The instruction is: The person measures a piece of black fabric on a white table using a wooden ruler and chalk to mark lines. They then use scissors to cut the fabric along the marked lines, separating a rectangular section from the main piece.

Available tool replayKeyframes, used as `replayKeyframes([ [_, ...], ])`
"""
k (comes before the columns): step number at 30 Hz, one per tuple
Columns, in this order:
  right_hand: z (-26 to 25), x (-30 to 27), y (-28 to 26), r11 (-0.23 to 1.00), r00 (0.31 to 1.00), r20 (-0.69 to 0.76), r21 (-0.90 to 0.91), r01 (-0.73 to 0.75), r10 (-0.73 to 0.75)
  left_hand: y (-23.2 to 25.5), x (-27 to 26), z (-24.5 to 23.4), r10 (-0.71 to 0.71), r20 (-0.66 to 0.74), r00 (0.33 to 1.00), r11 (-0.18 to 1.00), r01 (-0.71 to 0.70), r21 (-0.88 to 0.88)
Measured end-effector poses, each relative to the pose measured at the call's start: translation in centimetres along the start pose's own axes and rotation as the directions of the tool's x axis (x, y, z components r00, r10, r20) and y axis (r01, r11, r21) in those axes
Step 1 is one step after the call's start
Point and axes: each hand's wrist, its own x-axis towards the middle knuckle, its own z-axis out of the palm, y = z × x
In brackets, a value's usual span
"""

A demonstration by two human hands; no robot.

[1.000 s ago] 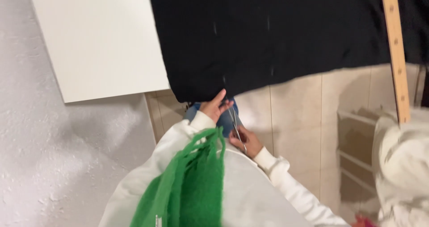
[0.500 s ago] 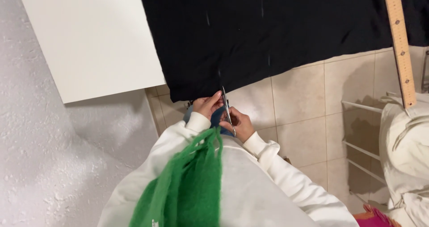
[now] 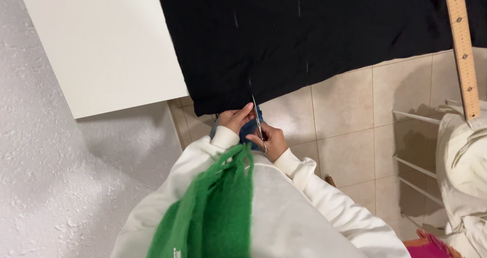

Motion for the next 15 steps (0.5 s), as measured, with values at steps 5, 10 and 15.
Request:
replayKeyframes([
  [5, 0.3, -0.6, 0.8, 0.999, 0.999, -0.022, -0.038, -0.026, 0.025, 0.3, 0.1, 0.1, -0.048, 0.01, 0.999, 0.999, 0.048, -0.019],
  [10, -0.5, -1.3, 0.2, 0.993, 0.993, 0.051, 0.055, -0.106, 0.103, -1.3, 1.3, -0.7, -0.032, 0.017, 0.999, 0.991, 0.034, -0.131],
  [15, -1.6, -2.6, 3.4, 1.0, 0.988, 0.156, 0.014, -0.012, 0.01, -1.2, 1.9, -0.3, -0.046, -0.001, 0.999, 0.926, 0.042, -0.376],
])
